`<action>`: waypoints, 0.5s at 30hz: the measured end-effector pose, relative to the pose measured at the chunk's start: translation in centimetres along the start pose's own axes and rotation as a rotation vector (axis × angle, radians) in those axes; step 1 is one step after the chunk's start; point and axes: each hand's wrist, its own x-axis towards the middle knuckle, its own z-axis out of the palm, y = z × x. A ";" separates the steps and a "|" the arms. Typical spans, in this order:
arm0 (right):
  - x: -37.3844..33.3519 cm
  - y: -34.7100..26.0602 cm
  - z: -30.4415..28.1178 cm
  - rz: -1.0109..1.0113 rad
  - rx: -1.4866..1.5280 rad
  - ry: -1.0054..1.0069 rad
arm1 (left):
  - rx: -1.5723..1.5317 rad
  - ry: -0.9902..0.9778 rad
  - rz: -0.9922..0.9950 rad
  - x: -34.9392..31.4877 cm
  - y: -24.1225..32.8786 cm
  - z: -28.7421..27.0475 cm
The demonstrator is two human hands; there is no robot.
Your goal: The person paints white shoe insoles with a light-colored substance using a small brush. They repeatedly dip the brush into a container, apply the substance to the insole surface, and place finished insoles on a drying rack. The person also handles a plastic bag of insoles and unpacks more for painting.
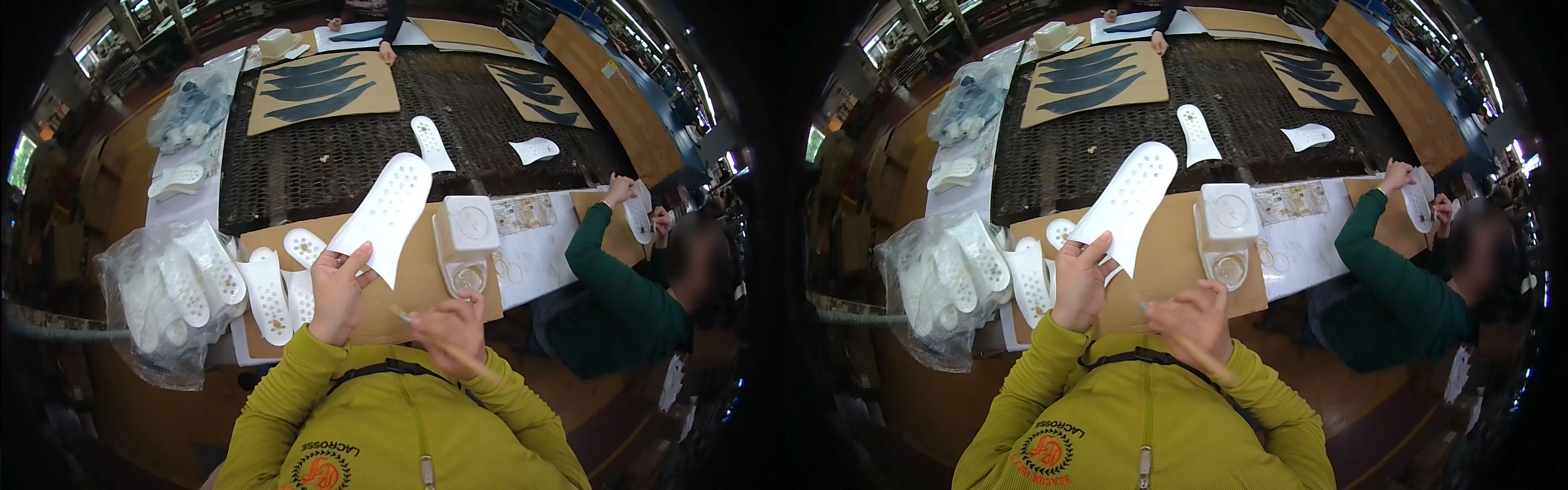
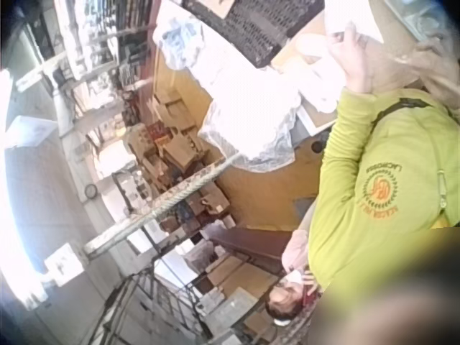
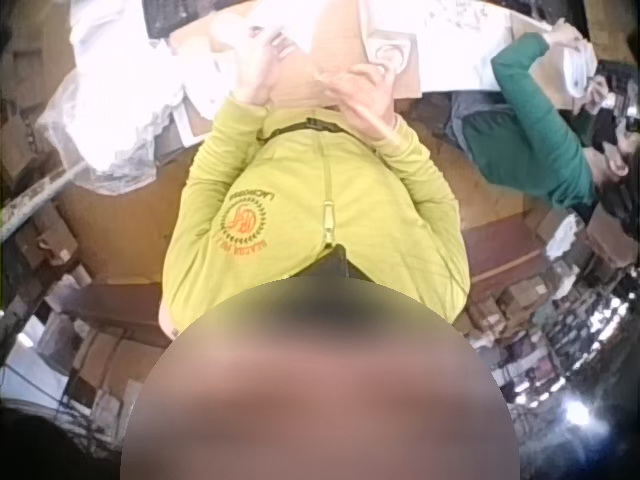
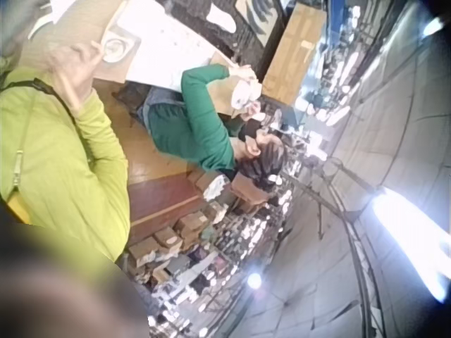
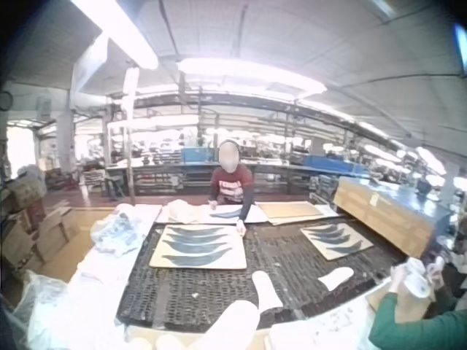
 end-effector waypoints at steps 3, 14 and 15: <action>-2.5 3.1 0.1 0.497 0.087 0.201 | 0.015 0.032 0.007 0.9 -1.2 -1.6; -8.6 10.7 1.1 0.675 -0.167 0.099 | 0.691 -0.134 0.725 2.6 -1.0 -7.9; -8.4 10.7 1.0 0.647 -0.218 0.080 | 0.838 -0.191 0.861 2.8 0.0 -8.3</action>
